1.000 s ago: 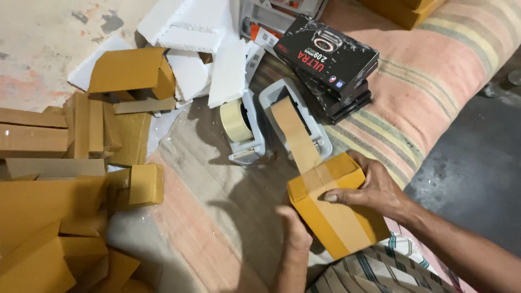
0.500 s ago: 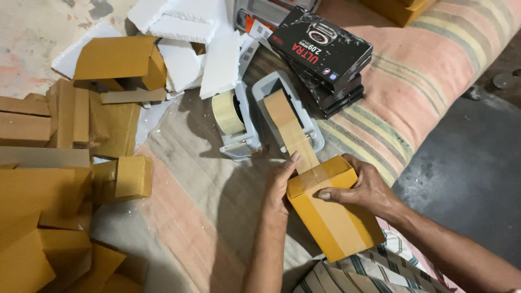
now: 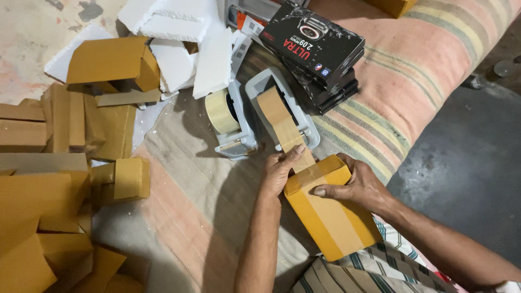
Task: The person folds a flat yellow cardboard box into shape on a padded surface, places white paper padding and a black product box inside, closes the flaps, and seals the box with tape pulled from a desktop tape dispenser, then sets the finished box aside.
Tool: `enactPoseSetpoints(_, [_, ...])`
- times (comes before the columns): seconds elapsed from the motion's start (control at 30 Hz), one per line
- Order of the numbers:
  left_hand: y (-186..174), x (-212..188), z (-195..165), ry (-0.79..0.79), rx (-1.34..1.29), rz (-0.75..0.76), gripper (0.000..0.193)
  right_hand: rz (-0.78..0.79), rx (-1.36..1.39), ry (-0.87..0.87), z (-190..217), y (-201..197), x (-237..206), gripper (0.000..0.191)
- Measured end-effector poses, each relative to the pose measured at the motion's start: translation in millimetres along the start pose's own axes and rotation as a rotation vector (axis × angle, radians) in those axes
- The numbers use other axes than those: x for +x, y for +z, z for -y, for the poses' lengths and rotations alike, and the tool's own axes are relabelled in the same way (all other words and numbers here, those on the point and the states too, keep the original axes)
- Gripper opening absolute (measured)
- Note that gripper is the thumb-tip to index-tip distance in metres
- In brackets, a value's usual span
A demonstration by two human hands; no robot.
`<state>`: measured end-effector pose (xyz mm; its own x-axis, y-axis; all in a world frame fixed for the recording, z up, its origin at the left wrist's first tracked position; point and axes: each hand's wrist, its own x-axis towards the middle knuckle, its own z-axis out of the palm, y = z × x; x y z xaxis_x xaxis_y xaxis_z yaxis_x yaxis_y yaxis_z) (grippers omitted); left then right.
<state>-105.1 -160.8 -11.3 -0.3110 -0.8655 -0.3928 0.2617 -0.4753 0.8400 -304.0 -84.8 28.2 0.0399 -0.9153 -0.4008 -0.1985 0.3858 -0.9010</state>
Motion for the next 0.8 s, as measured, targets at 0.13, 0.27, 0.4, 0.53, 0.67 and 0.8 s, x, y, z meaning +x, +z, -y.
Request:
enactPoseSetpoints(0.13, [3.1,1.8,-2.6,-0.051,0.078,-0.043,0.043,-0.002,-0.012,0.018,-11.2,-0.2,8.0,0.111])
enactPoseSetpoints(0.27, [-2.3,11.4,12.5,0.064,0.065,-0.022,0.041,0.033,-0.013,0.020,-16.6,-1.2,17.8,0.094])
enactPoseSetpoints(0.4, [-12.8,24.3,38.7,0.031,0.081,-0.040,0.037,0.049,-0.080,0.062,-10.5,2.0,19.1,0.080])
enactPoseSetpoints(0.53, [-14.0,27.6,43.2,0.314,0.404,-0.060,0.032,0.012,-0.182,-0.099,1.2,2.5,15.6,0.078])
enactPoseSetpoints(0.67, [-3.2,-11.0,25.6,0.136,0.156,-0.072,0.028,0.116,-0.080,0.006,3.7,-3.9,-6.8,0.073])
enactPoseSetpoints(0.8, [23.6,-96.8,-26.2,0.204,0.283,-0.184,0.033,0.218,-0.048,-0.417,13.9,-6.8,-34.8,0.067])
